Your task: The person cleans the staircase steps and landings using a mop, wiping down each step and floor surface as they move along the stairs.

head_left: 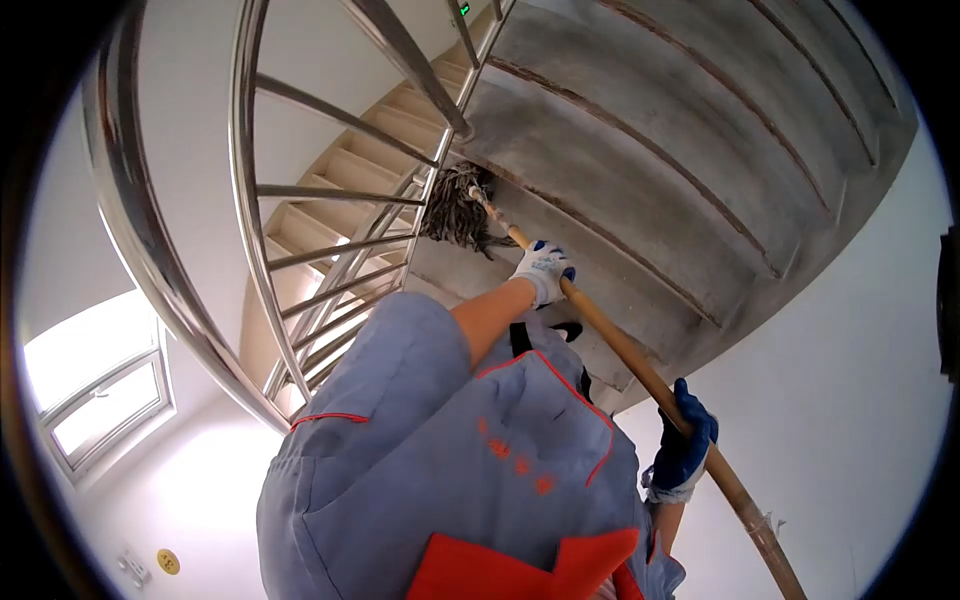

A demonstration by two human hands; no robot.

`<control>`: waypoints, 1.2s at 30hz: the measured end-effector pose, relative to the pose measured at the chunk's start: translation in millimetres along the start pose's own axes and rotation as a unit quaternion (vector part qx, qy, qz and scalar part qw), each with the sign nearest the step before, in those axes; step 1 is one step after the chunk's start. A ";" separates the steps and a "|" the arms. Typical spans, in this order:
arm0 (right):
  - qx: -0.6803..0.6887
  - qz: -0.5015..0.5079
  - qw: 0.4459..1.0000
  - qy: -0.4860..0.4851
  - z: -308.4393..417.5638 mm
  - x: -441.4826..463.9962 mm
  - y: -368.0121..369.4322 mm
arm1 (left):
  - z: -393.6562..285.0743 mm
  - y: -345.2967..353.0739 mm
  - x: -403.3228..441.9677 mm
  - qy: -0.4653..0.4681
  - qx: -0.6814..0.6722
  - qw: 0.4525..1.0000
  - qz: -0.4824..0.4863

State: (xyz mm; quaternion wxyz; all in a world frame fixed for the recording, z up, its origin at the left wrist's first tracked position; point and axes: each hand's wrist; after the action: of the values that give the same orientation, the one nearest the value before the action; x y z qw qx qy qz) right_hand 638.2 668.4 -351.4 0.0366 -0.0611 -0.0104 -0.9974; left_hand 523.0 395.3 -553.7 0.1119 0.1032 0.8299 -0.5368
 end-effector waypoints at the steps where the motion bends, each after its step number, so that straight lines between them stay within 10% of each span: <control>1: 0.005 -0.013 1.000 -0.011 -3.3 2.9 -6.4 | -1.4 0.3 6.7 0.008 0.007 1.000 0.022; 7: 0.083 0.005 0.994 -0.066 16.7 50.0 -100.1 | -53.7 -25.2 21.8 0.044 -0.014 0.999 0.030; 23: 0.152 0.004 0.988 0.021 -134.6 131.5 -91.6 | 1.3 39.2 129.6 -0.047 0.011 0.999 0.003; 32: 0.131 -0.008 0.991 0.019 -138.1 85.3 -136.2 | 4.4 113.5 131.2 0.110 -0.048 0.977 -0.174; 36: 0.095 -0.035 0.995 0.011 -126.0 91.4 -119.6 | 0.8 103.4 143.5 0.032 -0.011 0.993 -0.116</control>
State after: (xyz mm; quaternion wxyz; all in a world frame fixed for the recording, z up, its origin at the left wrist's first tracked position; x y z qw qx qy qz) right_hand 523.6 778.0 -467.1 0.0078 -0.0458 -0.1071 -0.9932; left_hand 416.3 443.5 -686.3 0.0237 0.0218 0.8453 -0.5334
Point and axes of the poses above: each hand's wrist, its own x-axis towards the middle knuckle, its own y-axis out of the palm, z = x × y, and after that the axes turned 10 degrees about -y, right-handed
